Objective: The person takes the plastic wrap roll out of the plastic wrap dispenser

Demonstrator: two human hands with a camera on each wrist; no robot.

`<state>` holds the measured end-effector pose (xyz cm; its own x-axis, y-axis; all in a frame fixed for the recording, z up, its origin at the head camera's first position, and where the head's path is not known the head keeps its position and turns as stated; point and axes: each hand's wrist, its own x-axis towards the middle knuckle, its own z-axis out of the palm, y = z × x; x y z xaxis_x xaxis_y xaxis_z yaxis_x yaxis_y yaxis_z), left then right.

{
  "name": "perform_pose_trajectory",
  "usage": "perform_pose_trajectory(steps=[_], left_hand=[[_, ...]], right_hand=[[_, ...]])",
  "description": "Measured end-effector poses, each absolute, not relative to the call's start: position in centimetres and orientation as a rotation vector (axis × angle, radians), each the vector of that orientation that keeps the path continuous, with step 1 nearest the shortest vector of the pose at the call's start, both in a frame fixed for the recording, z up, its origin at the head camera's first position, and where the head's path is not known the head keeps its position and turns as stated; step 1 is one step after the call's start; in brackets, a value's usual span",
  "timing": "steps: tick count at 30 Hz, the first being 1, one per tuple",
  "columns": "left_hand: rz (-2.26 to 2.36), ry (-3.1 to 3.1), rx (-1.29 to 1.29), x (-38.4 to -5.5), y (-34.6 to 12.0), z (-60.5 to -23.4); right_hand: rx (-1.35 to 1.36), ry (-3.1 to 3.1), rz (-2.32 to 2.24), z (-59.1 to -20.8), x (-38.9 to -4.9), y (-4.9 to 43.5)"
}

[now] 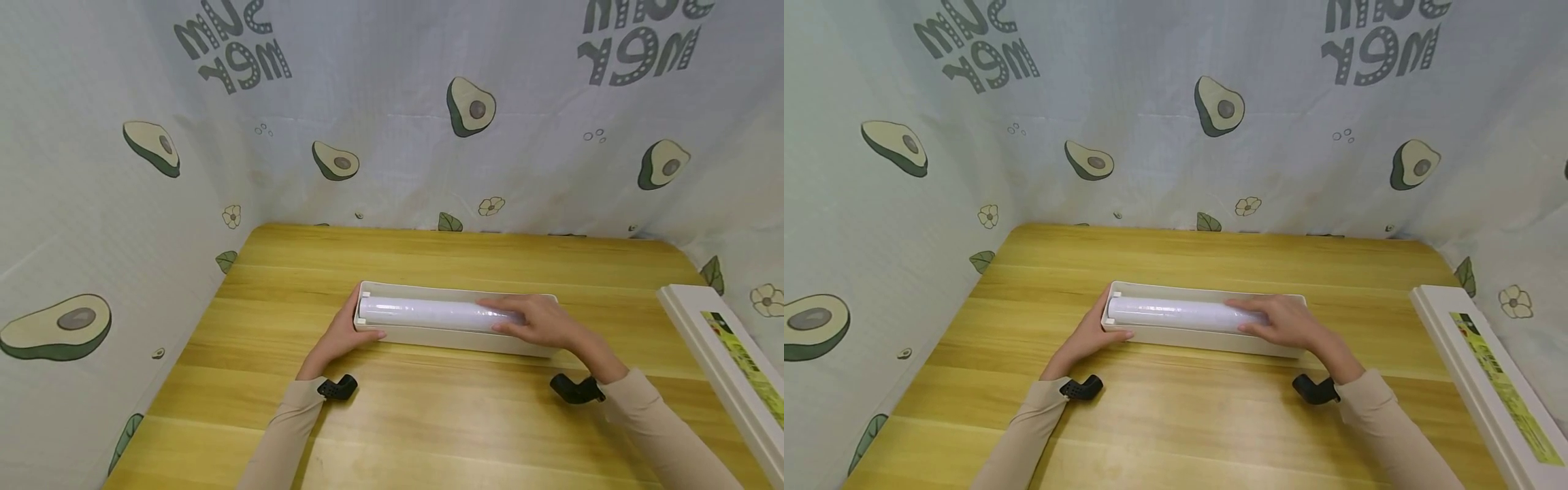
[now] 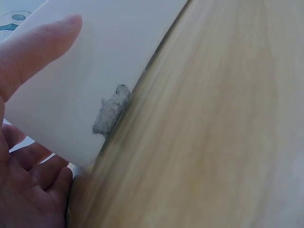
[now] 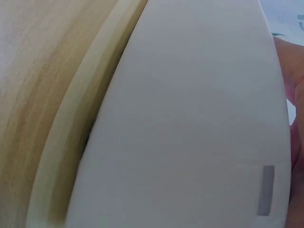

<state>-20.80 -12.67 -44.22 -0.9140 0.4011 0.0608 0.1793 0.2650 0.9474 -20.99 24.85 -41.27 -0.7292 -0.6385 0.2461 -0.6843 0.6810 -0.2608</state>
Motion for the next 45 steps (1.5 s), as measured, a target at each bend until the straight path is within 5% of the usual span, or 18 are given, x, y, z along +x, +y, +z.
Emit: perform_pose_trajectory(steps=[17, 36, 45], left_hand=[[1.718, 2.367, 0.498, -21.9, -13.0, -47.4], [1.723, 2.349, 0.531, -20.9, -12.7, -44.8], [1.696, 2.395, 0.465, -21.8, -12.8, -47.3]], right_hand=[[1.111, -2.511, 0.454, -39.6, -20.4, 24.4], [0.931, -2.593, 0.347, -38.8, -18.6, 26.6], [0.863, -2.625, 0.323, -38.9, -17.8, 27.5]])
